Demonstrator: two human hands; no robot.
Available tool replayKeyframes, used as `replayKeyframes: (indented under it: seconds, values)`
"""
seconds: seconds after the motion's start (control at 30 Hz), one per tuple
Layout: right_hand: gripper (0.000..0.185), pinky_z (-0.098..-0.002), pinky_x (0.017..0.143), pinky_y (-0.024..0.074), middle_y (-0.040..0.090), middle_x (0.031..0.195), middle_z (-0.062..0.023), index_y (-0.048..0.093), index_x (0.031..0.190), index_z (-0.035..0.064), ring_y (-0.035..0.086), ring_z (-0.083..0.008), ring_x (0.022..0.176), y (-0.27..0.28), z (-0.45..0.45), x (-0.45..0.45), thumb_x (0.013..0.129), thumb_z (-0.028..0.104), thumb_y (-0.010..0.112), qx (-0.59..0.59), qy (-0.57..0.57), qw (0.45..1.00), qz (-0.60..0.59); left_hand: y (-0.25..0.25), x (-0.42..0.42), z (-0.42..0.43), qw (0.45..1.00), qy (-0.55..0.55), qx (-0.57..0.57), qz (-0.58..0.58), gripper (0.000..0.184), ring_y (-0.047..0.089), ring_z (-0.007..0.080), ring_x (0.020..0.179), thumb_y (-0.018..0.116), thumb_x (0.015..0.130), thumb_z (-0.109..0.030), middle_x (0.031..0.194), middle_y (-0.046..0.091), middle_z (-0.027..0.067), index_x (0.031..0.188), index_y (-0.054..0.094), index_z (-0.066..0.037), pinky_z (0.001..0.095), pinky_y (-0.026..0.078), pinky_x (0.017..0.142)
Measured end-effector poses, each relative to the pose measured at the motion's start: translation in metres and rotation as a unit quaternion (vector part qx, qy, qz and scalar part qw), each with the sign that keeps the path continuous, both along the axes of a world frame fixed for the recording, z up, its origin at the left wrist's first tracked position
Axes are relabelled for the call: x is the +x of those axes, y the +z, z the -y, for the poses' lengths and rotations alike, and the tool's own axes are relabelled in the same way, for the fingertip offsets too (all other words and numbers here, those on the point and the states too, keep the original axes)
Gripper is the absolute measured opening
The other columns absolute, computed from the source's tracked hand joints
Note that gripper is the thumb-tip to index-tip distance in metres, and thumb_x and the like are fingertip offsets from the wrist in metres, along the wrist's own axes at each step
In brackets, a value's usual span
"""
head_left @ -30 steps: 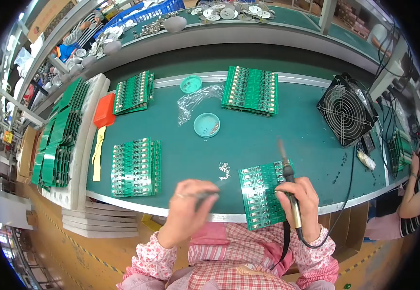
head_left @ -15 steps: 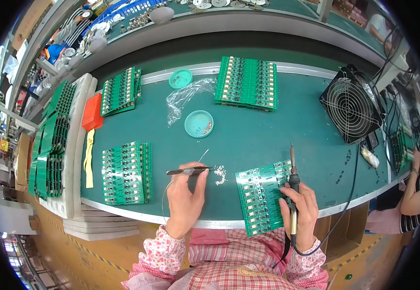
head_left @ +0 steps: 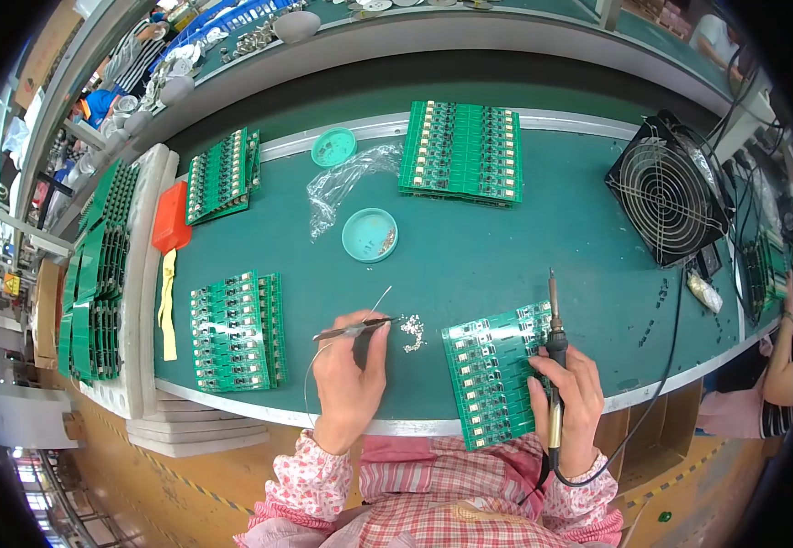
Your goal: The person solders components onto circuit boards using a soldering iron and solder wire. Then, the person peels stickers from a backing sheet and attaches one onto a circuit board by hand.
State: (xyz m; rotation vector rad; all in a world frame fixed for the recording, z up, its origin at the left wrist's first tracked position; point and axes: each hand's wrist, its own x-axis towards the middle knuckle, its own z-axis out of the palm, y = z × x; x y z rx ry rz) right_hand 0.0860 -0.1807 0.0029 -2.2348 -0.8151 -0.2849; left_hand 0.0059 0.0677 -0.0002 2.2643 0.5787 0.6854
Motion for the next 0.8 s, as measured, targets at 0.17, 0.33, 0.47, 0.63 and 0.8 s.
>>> replayKeyframes:
  seconds: [0.17,0.33,0.47,0.63,0.8]
  values:
    - [0.034,-0.0416,0.090,0.0500,0.068,0.106,-0.0132,0.072,0.109,0.0067,0.063,-0.0327,0.107,-0.001,0.001,0.000,0.076,0.000,0.077,0.002,0.002,1.000,-0.001,0.000,0.000,0.000,1.000,-0.001,-0.005,-0.004,0.013,0.065,0.0302,0.091,0.072,0.088,-0.001,0.103,0.071,0.0108,0.100,0.068,-0.002,0.0381,0.050,0.081]
    - [0.034,-0.0413,0.091,0.0499,0.068,0.107,-0.0131,0.072,0.109,0.0068,0.063,-0.0325,0.107,0.000,0.000,0.000,0.077,0.000,0.077,0.005,0.005,1.000,0.001,0.000,0.001,0.000,1.000,-0.002,0.003,0.000,0.011,0.064,0.0302,0.090,0.072,0.089,-0.001,0.102,0.071,0.0102,0.100,0.068,-0.002,0.0383,0.049,0.080]
    - [0.036,-0.0414,0.090,0.0508,0.068,0.107,-0.0130,0.071,0.110,0.0069,0.063,-0.0329,0.107,0.001,0.001,0.000,0.076,-0.001,0.078,0.004,0.009,1.000,0.001,0.000,0.000,0.000,1.000,-0.011,0.024,0.005,0.011,0.064,0.0299,0.089,0.071,0.089,-0.002,0.102,0.071,0.0100,0.100,0.069,-0.003,0.0384,0.049,0.080]
    - [0.038,-0.0417,0.087,0.0531,0.067,0.107,-0.0141,0.071,0.110,0.0074,0.064,-0.0339,0.105,0.008,0.008,0.001,0.075,-0.002,0.079,-0.007,0.010,1.000,-0.002,0.011,-0.002,0.011,0.999,-0.035,-0.018,0.012,0.013,0.065,0.0297,0.088,0.070,0.089,-0.001,0.101,0.071,0.0103,0.102,0.069,-0.003,0.0380,0.050,0.078]
    - [0.039,-0.0416,0.086,0.0539,0.066,0.108,-0.0151,0.070,0.112,0.0086,0.065,-0.0347,0.105,0.008,0.019,-0.002,0.075,0.000,0.080,-0.027,-0.003,1.000,0.003,0.012,0.002,0.037,0.993,-0.104,-0.048,0.035,0.015,0.065,0.0299,0.086,0.071,0.087,0.001,0.099,0.070,0.0106,0.101,0.068,-0.003,0.0373,0.051,0.077]
